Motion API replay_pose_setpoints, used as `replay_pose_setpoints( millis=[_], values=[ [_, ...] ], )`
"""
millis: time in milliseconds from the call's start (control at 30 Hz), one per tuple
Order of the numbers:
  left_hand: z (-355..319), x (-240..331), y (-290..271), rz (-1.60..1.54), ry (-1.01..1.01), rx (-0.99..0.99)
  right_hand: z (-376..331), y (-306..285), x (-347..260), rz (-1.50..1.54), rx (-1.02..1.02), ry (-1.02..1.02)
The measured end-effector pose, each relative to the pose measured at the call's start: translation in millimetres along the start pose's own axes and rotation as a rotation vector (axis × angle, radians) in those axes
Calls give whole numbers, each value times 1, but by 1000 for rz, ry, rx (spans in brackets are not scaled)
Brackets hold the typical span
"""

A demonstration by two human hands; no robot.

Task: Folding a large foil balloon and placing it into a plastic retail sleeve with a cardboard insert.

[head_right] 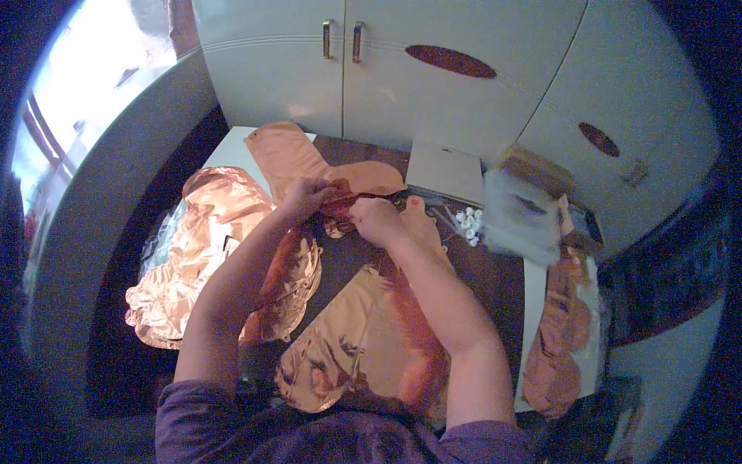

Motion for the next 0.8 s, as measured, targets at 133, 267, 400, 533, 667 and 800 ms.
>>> replay_pose_setpoints(
  millis=[133,267,400,533,667,800],
  values=[
    [4,-10,-3,123,-6,-15,7,-7,0,94,-44,187],
    [15,-45,-14,70,69,-4,20,-5,7,329,-121,354],
    [9,-24,-3,-14,44,-142,24,3,34,721,-338,520],
    [3,-19,-5,40,176,-184,39,-10,27,239,-104,285],
    [1,-8,-5,469,643,-162,41,-23,-10,-144,407,114],
    [16,-18,-9,512,207,-39,23,-4,-27,-286,187,56]
  ],
)
Point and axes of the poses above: each hand's wrist, its own z-axis towards the middle knuckle, its own y-axis out of the palm, x = y × z, the point moved 3 cm from there along z, towards the middle knuckle, and after that the axes turned 9 degrees about -z, right-handed, at the moved point
